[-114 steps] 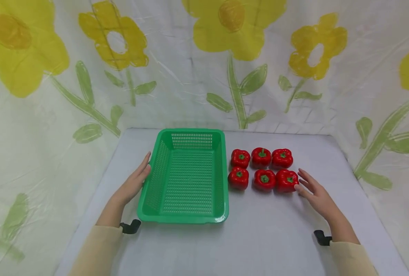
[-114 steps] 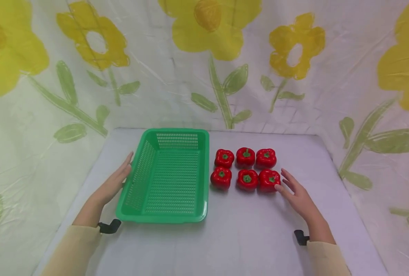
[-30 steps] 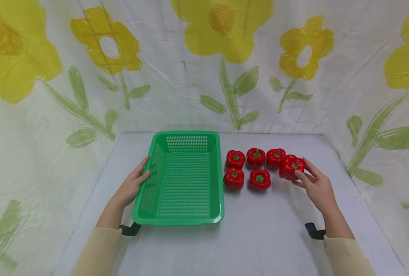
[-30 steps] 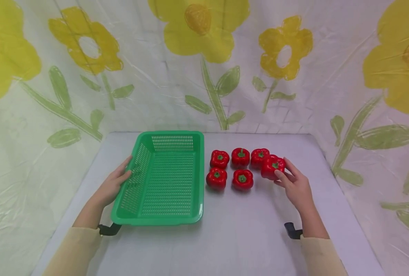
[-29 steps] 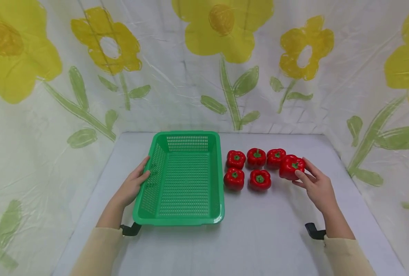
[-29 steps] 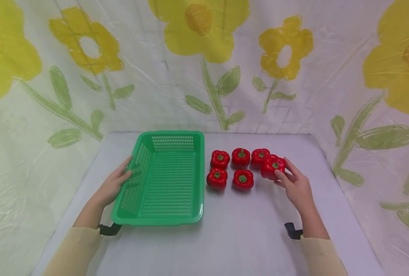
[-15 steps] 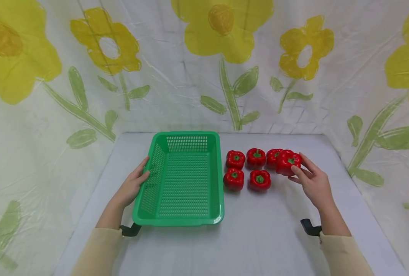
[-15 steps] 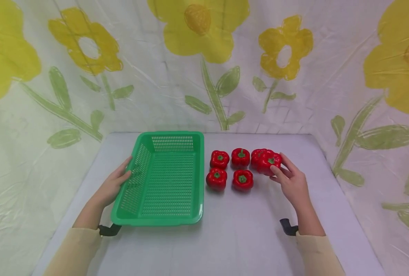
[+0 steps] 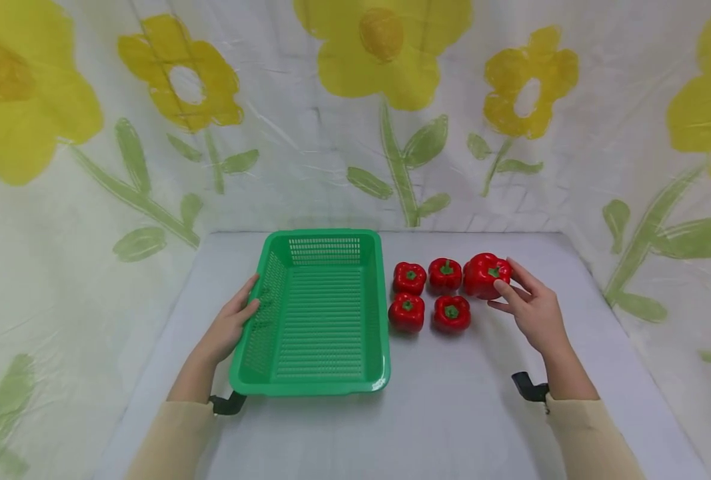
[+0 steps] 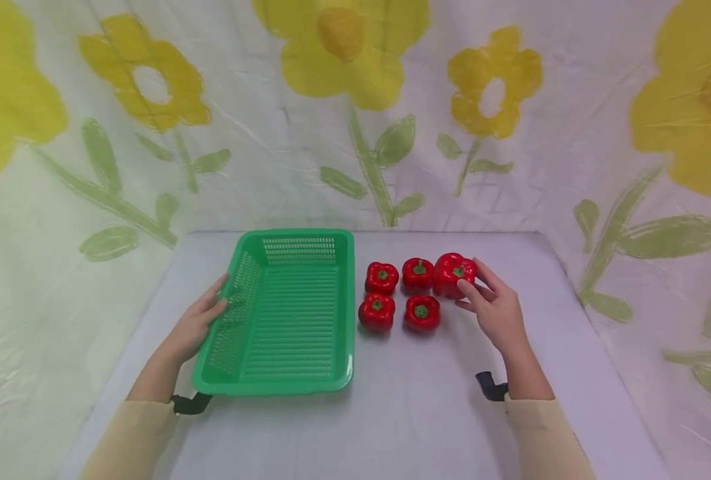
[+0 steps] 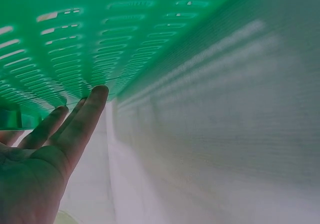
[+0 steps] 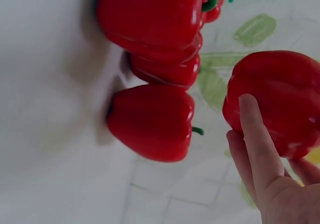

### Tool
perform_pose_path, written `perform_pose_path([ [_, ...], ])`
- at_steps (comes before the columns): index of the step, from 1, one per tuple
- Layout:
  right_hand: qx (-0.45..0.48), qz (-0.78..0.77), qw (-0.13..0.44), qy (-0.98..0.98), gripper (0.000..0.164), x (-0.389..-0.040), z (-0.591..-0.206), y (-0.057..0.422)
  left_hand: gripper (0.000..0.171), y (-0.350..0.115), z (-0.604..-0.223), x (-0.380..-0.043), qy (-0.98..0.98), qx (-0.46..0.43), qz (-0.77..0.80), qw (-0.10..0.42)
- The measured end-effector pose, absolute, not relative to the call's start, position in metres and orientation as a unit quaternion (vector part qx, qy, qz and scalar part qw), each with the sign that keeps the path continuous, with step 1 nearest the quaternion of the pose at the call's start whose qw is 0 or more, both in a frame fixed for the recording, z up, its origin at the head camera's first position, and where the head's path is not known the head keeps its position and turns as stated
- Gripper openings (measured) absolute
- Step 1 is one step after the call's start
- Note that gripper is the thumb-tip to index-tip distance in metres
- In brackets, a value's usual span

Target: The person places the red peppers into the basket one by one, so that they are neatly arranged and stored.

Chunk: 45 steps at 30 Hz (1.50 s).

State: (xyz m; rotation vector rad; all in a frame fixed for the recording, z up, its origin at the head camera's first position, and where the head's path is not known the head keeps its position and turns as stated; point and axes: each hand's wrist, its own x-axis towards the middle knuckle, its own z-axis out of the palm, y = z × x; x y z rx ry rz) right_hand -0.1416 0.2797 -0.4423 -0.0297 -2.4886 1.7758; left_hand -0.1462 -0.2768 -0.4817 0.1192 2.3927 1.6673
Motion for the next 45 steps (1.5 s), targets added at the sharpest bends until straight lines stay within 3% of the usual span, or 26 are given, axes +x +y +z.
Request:
perform_pose_path([
  [22,0.014,0.563,0.055,-0.824,0.07,-0.159,-0.426,0.243,0.059,-0.275,-0.484,-0.148,0.815,0.039,0.567,0.11],
  [45,0.02,0.591,0.014,-0.807,0.072,-0.177,-0.415,0.214,0.06,-0.275,-0.483,-0.149,0.802,0.041,0.583,0.121],
])
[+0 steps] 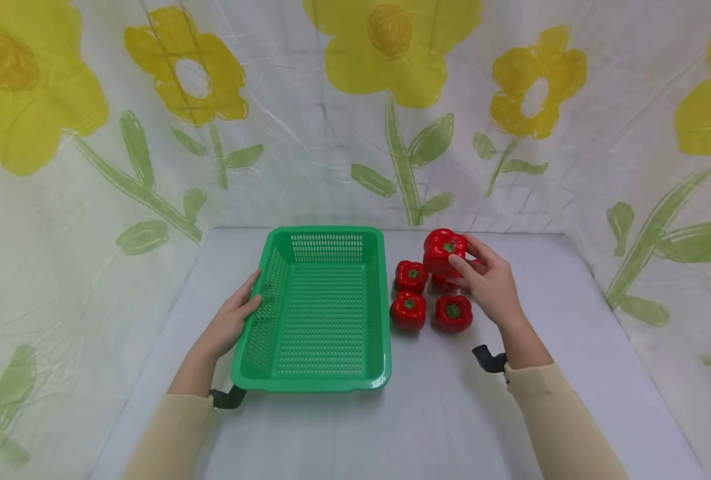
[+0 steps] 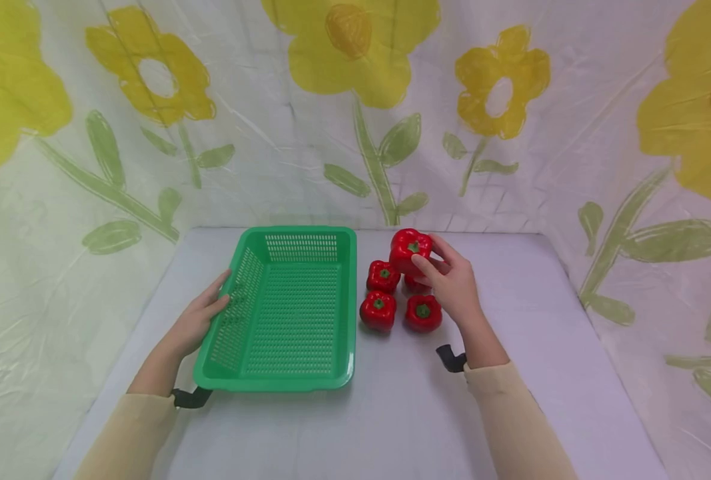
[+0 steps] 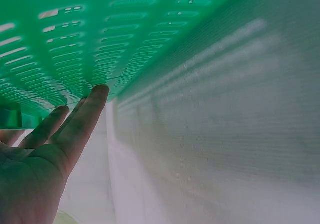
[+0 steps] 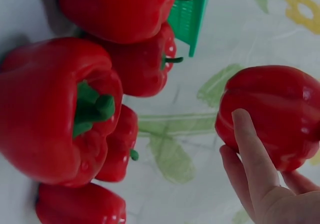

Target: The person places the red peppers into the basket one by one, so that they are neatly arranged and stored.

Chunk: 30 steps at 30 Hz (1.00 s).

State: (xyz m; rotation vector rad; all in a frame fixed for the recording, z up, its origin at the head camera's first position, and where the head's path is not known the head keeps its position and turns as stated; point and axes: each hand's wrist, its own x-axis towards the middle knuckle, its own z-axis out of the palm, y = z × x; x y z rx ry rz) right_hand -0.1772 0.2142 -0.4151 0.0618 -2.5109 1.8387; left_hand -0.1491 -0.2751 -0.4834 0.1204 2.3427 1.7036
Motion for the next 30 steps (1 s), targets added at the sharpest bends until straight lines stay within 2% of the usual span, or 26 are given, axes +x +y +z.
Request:
perform_pose_path([
  [30,0.066,0.625,-0.003,-0.777,0.071,-0.19,-0.401,0.163,0.06,-0.275,-0.486,-0.149,0.8,0.042,0.587,0.118],
])
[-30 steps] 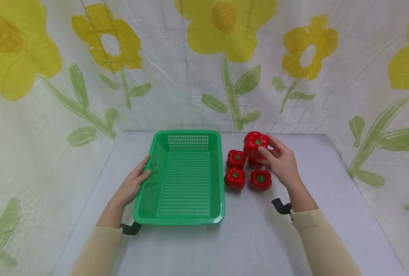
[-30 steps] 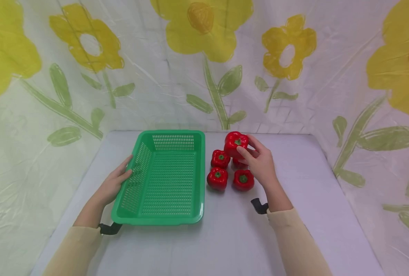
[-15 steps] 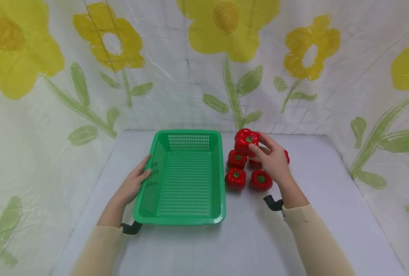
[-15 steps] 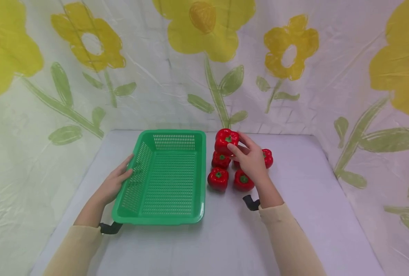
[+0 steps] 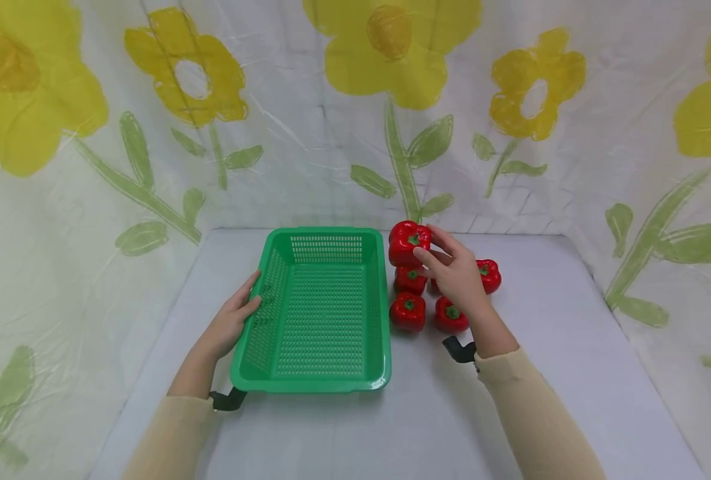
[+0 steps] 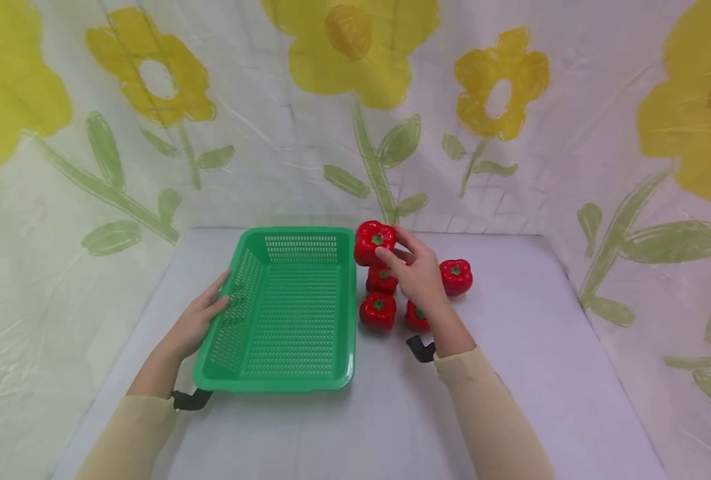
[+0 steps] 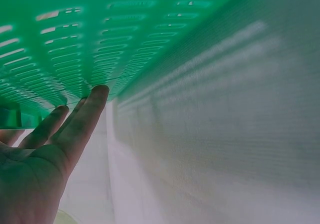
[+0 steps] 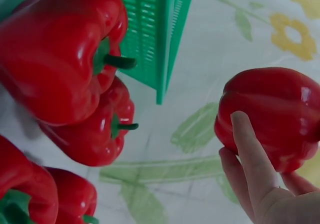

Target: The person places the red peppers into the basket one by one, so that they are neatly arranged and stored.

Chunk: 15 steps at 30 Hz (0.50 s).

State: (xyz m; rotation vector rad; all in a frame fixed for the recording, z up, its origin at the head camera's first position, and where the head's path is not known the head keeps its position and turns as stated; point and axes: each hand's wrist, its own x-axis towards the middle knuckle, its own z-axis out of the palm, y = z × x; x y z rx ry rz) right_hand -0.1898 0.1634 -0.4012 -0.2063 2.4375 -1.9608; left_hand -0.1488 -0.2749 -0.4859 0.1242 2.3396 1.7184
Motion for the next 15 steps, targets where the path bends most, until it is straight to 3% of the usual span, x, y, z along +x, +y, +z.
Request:
perform_pose_path([
  [15,-0.078,-0.633,0.029,0.77,0.073,-0.193,-0.4,0.143,0.06,-0.275,-0.485,-0.148,0.801,0.043,0.587,0.114],
])
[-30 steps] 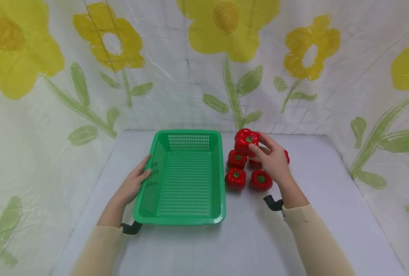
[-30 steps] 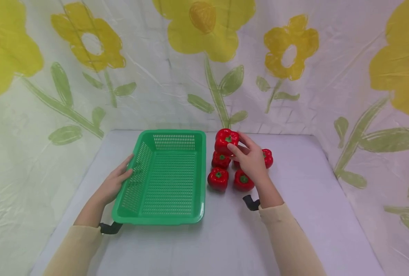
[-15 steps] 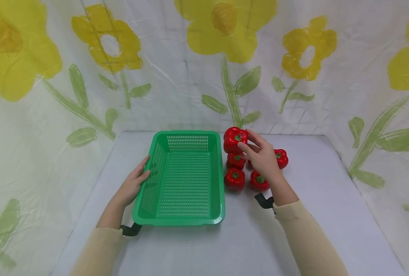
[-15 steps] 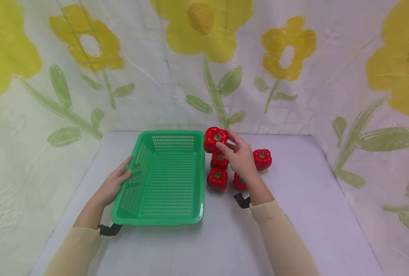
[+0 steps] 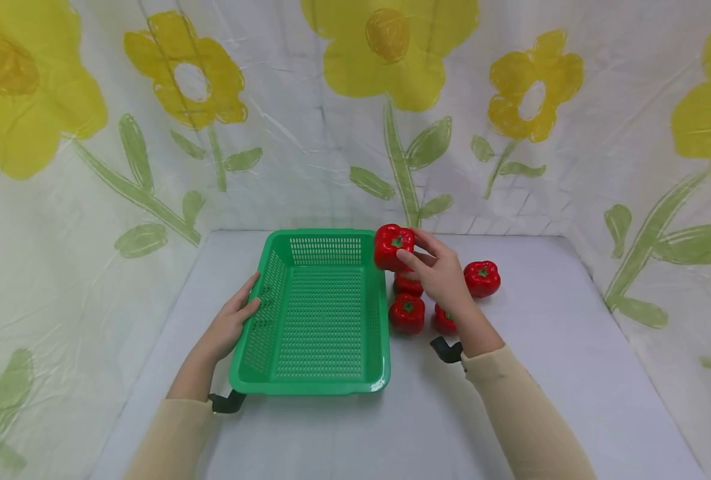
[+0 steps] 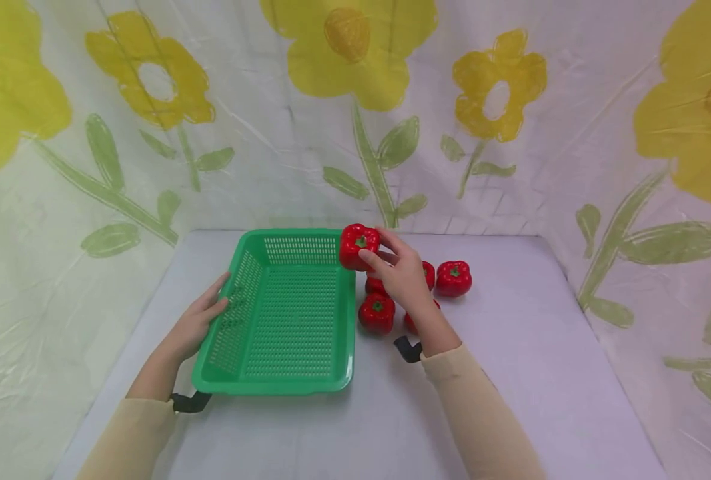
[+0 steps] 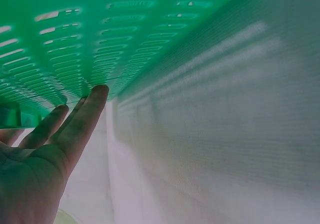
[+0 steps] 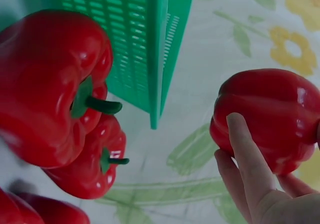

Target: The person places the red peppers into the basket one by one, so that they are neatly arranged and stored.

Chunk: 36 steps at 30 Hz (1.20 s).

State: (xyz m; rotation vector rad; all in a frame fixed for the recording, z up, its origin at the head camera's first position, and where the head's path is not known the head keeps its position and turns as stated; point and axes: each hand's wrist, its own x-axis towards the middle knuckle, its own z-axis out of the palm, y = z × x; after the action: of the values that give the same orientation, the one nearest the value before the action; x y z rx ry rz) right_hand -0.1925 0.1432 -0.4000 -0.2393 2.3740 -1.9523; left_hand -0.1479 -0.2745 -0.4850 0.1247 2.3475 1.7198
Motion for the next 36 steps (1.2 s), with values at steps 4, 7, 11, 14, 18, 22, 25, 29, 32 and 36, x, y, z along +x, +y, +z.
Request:
perform_pose_path([
  [4,-0.071,-0.637,0.032,0.767,0.074,-0.197,-0.401,0.137,0.06,-0.274,-0.485,-0.147,0.8,0.044,0.588,0.112],
  [7,-0.073,-0.649,0.037,0.757,0.072,-0.199,-0.401,0.132,0.06,-0.275,-0.486,-0.146,0.797,0.041,0.591,0.115],
  [11,-0.076,-0.656,0.045,0.749,0.072,-0.2,-0.402,0.124,0.06,-0.275,-0.488,-0.143,0.793,0.036,0.596,0.121],
  [14,-0.083,-0.654,0.043,0.75,0.072,-0.202,-0.401,0.118,0.06,-0.276,-0.49,-0.143,0.792,0.038,0.598,0.117],
  [18,-0.099,-0.651,0.033,0.752,0.071,-0.207,-0.398,0.109,0.06,-0.276,-0.491,-0.147,0.795,0.041,0.595,0.112],
  [22,-0.113,-0.655,0.033,0.746,0.071,-0.211,-0.397,0.097,0.06,-0.276,-0.491,-0.149,0.796,0.041,0.593,0.114],
  [25,-0.116,-0.655,0.038,0.746,0.071,-0.213,-0.397,0.088,0.06,-0.276,-0.49,-0.149,0.793,0.042,0.597,0.113],
  [29,-0.116,-0.656,0.044,0.745,0.071,-0.214,-0.398,0.076,0.059,-0.275,-0.488,-0.148,0.79,0.045,0.6,0.113],
  [32,-0.114,-0.66,0.047,0.741,0.07,-0.215,-0.398,0.069,0.06,-0.275,-0.487,-0.148,0.791,0.048,0.599,0.112],
  [36,-0.119,-0.659,0.048,0.741,0.069,-0.217,-0.397,0.062,0.059,-0.276,-0.487,-0.147,0.792,0.047,0.598,0.111],
])
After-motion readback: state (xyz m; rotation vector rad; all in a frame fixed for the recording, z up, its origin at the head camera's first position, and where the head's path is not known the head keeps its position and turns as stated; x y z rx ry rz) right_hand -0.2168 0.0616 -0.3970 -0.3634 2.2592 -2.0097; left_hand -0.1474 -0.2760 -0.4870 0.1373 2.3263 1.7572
